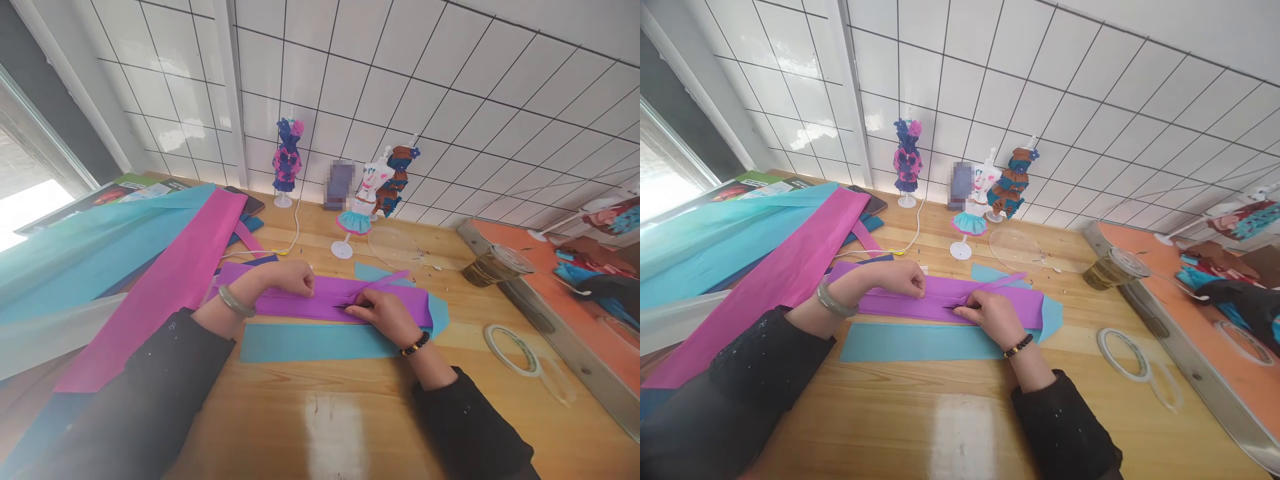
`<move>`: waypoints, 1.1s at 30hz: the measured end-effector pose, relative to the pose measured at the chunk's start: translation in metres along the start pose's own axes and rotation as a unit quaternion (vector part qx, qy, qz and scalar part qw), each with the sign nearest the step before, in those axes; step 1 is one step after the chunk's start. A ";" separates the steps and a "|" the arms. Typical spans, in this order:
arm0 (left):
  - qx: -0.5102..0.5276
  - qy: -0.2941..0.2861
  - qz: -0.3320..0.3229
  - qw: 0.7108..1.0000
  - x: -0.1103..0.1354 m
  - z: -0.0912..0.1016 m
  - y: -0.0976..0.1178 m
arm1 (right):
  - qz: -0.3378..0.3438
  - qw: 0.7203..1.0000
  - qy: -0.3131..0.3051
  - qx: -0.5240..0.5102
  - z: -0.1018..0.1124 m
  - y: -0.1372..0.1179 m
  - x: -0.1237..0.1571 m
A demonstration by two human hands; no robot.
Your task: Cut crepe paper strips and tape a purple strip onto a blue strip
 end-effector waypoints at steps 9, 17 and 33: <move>0.007 0.001 0.005 1.000 0.001 0.000 0.002 | 0.022 0.999 0.022 0.012 -0.003 -0.025 -0.009; 0.016 -0.010 0.025 1.000 0.007 0.001 0.007 | 0.011 1.000 0.011 0.006 -0.003 -0.018 -0.008; 0.035 0.073 -0.091 0.993 -0.013 -0.016 0.028 | 0.024 1.000 0.015 0.008 -0.007 -0.018 -0.007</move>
Point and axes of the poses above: each hand's wrist, its own x-axis away from the middle knuckle, its own z-axis out of the back of the hand, y = z × x, the point moved 9 cm from there along -x, towards the middle knuckle, and after that the axes turned 9 degrees about x, right-handed, at the moved point
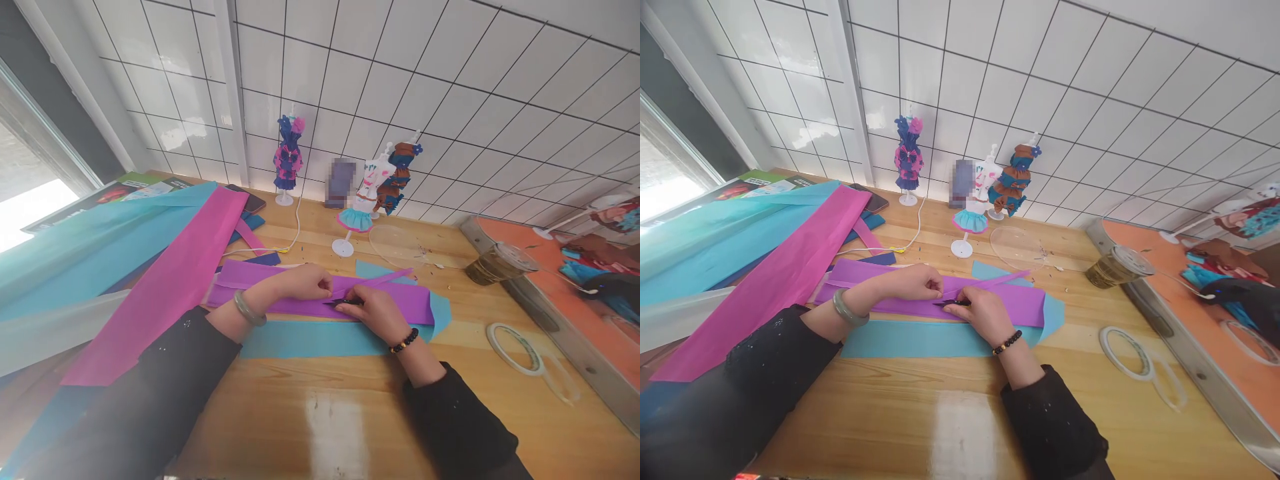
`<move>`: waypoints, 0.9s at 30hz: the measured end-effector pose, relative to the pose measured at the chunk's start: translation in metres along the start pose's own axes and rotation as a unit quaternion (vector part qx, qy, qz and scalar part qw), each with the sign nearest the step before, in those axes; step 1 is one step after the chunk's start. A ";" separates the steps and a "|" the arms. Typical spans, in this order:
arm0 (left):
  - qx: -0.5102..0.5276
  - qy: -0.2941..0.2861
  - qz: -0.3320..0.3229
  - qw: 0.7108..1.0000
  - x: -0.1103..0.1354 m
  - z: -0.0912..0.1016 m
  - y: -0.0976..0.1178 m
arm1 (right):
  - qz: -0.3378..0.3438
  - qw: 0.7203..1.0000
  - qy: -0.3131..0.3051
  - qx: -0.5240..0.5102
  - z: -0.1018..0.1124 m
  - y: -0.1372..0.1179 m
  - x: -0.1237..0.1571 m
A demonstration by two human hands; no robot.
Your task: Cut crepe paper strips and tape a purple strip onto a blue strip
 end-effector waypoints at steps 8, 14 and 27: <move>0.018 -0.044 0.017 0.999 0.002 0.001 -0.003 | -0.002 1.000 -0.001 0.009 -0.001 -0.007 -0.005; 0.010 -0.051 0.065 0.997 0.007 0.007 -0.012 | 0.001 1.000 -0.002 0.006 0.002 -0.009 -0.005; 0.005 -0.047 0.059 0.997 0.007 0.006 -0.009 | 0.003 1.000 -0.005 0.014 -0.002 -0.012 -0.009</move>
Point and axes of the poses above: each hand's wrist, its own x-axis away from the middle knuckle, its own z-axis out of the back of the hand, y = z × x, the point moved 9 cm from there along -x, towards the middle knuckle, and after that the axes turned 9 degrees about x, right-handed, at the moved point
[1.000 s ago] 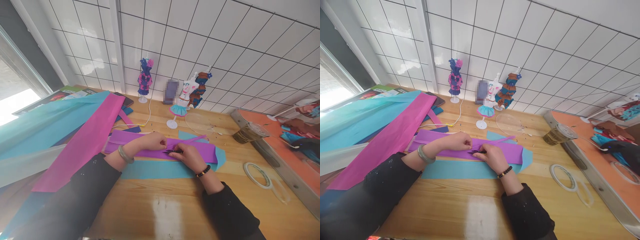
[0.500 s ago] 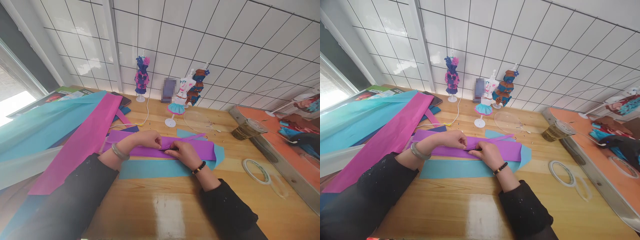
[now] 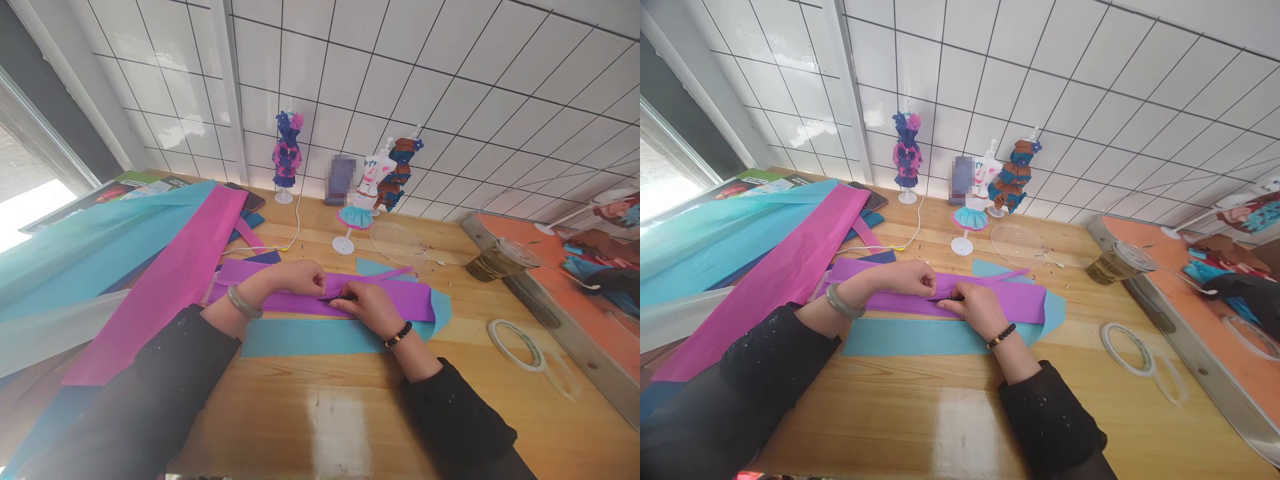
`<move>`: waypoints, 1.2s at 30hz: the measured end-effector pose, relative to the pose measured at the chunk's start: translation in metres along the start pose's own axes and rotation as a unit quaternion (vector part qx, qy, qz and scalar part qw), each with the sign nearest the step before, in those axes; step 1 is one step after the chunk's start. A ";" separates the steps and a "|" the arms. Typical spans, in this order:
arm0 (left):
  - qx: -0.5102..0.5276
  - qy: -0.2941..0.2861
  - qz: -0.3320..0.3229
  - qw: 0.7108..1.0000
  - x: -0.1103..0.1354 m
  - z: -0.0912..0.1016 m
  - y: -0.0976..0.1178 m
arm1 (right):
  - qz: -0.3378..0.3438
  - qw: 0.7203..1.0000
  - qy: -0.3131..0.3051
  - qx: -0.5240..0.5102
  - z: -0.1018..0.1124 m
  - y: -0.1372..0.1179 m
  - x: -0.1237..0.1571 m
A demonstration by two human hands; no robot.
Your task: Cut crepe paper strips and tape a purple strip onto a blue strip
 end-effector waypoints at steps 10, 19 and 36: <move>0.024 -0.006 -0.012 1.000 0.001 0.000 0.001 | -0.011 1.000 -0.001 0.003 -0.002 0.001 -0.001; 0.025 -0.004 -0.013 1.000 -0.001 -0.001 -0.006 | -0.014 1.000 0.009 0.005 -0.003 0.003 -0.002; 0.026 -0.013 0.013 0.999 -0.001 0.000 -0.010 | -0.007 0.999 0.028 0.027 -0.002 0.001 -0.002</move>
Point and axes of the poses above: each hand's wrist, its own x-axis away from the middle knuckle, its own z-axis out of the back of the hand, y = z × x, the point moved 9 cm from there along -x, towards the middle knuckle, and after that the axes turned 9 degrees about x, right-handed, at the moved point
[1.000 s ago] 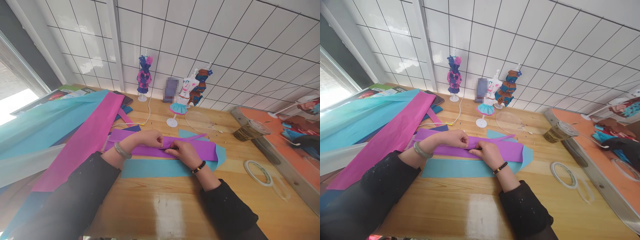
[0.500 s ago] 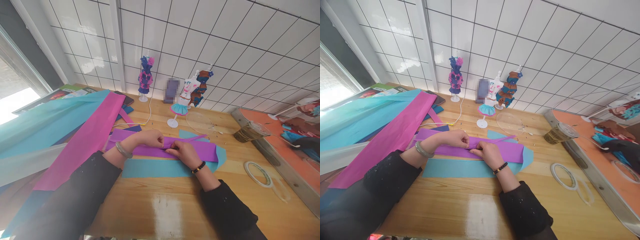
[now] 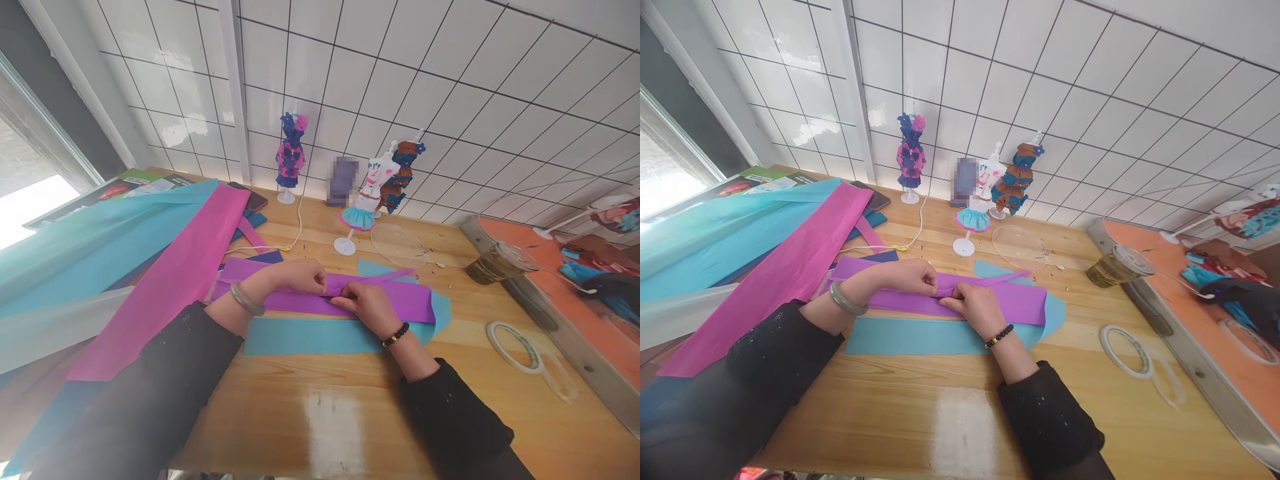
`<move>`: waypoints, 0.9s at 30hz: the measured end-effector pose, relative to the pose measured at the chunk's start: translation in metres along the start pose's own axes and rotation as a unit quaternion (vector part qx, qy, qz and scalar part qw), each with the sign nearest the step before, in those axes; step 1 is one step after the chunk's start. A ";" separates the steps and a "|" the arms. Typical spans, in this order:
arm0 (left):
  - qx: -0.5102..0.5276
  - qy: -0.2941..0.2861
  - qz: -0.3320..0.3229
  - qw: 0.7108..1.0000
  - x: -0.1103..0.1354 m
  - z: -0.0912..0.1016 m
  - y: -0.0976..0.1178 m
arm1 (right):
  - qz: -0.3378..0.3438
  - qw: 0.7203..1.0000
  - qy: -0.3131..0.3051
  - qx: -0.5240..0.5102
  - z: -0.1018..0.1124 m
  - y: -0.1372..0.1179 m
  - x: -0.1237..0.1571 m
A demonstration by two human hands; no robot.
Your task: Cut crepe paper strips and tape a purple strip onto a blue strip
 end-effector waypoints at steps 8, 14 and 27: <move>-0.036 -0.010 0.042 0.998 0.015 0.020 -0.009 | 0.007 1.000 0.008 -0.009 0.003 -0.002 0.002; -0.036 -0.010 0.042 0.998 0.018 0.022 -0.010 | 0.004 1.000 -0.002 -0.008 0.005 -0.001 0.004; -0.012 -0.038 0.037 0.998 0.020 0.020 -0.010 | 0.014 1.000 -0.009 -0.007 0.002 -0.020 -0.003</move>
Point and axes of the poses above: each hand's wrist, its own x-axis away from the middle knuckle, its own z-axis out of the back of the hand, y = z × x, the point moved 9 cm from there along -x, towards the middle knuckle, and after that the axes turned 9 degrees about x, right-handed, at the moved point
